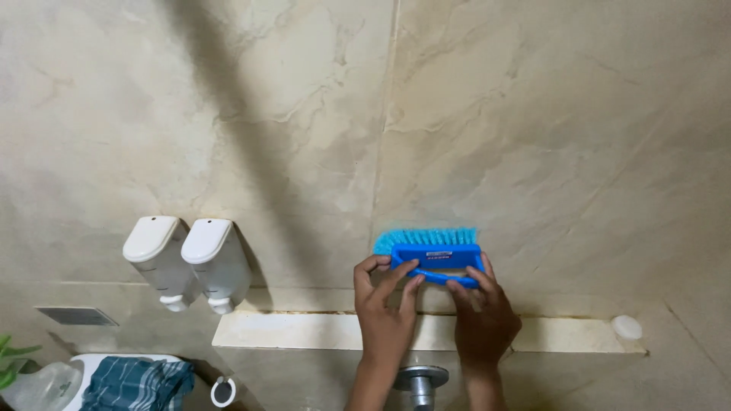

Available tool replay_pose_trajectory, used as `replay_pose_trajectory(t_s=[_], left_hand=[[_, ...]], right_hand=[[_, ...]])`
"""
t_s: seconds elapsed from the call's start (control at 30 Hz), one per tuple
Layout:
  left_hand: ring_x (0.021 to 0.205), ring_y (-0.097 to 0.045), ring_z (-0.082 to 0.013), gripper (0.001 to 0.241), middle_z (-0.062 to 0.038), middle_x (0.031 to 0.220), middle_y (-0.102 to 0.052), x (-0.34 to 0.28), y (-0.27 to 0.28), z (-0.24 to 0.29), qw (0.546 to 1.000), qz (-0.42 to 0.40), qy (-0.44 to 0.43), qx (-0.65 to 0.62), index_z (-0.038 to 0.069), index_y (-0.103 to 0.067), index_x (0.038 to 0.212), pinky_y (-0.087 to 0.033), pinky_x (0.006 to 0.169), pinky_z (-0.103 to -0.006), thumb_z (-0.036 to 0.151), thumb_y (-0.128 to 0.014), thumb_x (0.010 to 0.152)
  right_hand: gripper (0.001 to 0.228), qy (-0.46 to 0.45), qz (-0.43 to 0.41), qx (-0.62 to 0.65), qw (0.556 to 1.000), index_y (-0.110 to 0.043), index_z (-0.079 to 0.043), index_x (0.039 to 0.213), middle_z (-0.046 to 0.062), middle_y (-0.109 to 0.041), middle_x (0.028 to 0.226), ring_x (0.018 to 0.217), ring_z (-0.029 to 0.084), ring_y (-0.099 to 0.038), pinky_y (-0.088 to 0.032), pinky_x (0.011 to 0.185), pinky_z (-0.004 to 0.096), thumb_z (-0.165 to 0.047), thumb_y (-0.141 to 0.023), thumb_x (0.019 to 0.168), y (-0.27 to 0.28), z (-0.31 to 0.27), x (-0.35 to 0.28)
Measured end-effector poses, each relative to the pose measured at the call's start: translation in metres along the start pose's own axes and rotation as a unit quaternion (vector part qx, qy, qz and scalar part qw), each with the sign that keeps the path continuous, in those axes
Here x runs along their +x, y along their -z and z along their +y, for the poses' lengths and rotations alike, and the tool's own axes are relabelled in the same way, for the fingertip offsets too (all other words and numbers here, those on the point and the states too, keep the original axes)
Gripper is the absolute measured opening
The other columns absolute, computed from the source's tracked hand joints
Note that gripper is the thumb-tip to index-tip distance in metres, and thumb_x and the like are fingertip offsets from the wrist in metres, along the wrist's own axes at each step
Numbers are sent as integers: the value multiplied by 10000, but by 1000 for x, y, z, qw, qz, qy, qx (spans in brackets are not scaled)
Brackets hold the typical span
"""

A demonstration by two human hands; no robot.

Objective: The person uses a blue scrubbing brush to clean the grout lines and surface of beige wall tiles in a bathroom. They scrub back and forth along a horizontal tile ledge and the wall area above it.

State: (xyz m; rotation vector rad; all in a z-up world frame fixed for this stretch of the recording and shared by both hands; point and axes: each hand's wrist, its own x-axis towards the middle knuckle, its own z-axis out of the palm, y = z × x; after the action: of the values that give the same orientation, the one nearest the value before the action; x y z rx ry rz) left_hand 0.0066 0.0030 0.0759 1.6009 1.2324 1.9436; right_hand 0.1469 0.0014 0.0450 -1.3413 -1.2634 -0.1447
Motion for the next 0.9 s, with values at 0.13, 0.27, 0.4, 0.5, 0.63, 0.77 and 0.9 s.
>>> replay_pose_trajectory(t_s=[0.13,0.27,0.4,0.5,0.63,0.77,0.9], left_hand=[[1104,-613,-280,274,-124,1204,-565,6,2,5,1000,8,-27,6,139,-805,1068,-511,963,-365,81,-841,803],[1130,-618,-278,273,-123,1215,-563,-4,1,-8,1000,24,-9,-3,135,-805,1074,-515,974,-362,63,-828,811],[1117,-615,-267,273,-116,1202,-565,3,-1,-5,1000,27,-8,-14,140,-811,1061,-518,964,-357,74,-847,799],[1098,-606,-258,269,-114,1206,-548,17,-2,15,1000,7,6,-25,146,-810,1076,-524,956,-348,67,-832,819],[1102,-600,-254,264,-108,1211,-560,15,-3,15,1000,16,-1,-27,145,-809,1079,-517,963,-348,67,-830,828],[1125,-618,-268,281,-121,1215,-559,5,-5,4,999,21,0,-33,146,-810,1076,-520,964,-358,51,-825,811],[1165,-637,-280,344,-133,1259,-568,17,-2,19,999,-4,-23,-31,177,-806,1130,-546,980,-356,-38,-721,875]], right_hand=[[336,-17,28,127,991,-683,-14,1168,159,-668,1401,1078,204,-715,-588,869,299,-148,-791,880,-6,-5,0],[330,-13,-12,53,998,-681,1,1232,150,-667,1418,1084,203,-730,-567,908,316,-157,-707,944,-5,0,-11],[369,-26,-45,129,990,-635,12,1329,151,-631,1461,1213,211,-671,-550,977,313,-157,-640,1000,3,-3,1],[391,-21,-51,79,995,-640,7,1330,155,-625,1465,1209,187,-681,-551,996,309,-157,-654,976,17,-22,26],[376,-23,-52,156,986,-645,17,1320,164,-631,1467,1250,186,-651,-533,1039,323,-169,-676,995,19,-17,22],[371,-25,-53,125,990,-653,14,1309,158,-648,1442,1205,179,-666,-535,995,324,-170,-668,986,15,-4,9],[350,6,-17,54,998,-654,8,1312,153,-665,1413,1247,186,-667,-543,1020,323,-163,-668,1008,17,-20,24]])
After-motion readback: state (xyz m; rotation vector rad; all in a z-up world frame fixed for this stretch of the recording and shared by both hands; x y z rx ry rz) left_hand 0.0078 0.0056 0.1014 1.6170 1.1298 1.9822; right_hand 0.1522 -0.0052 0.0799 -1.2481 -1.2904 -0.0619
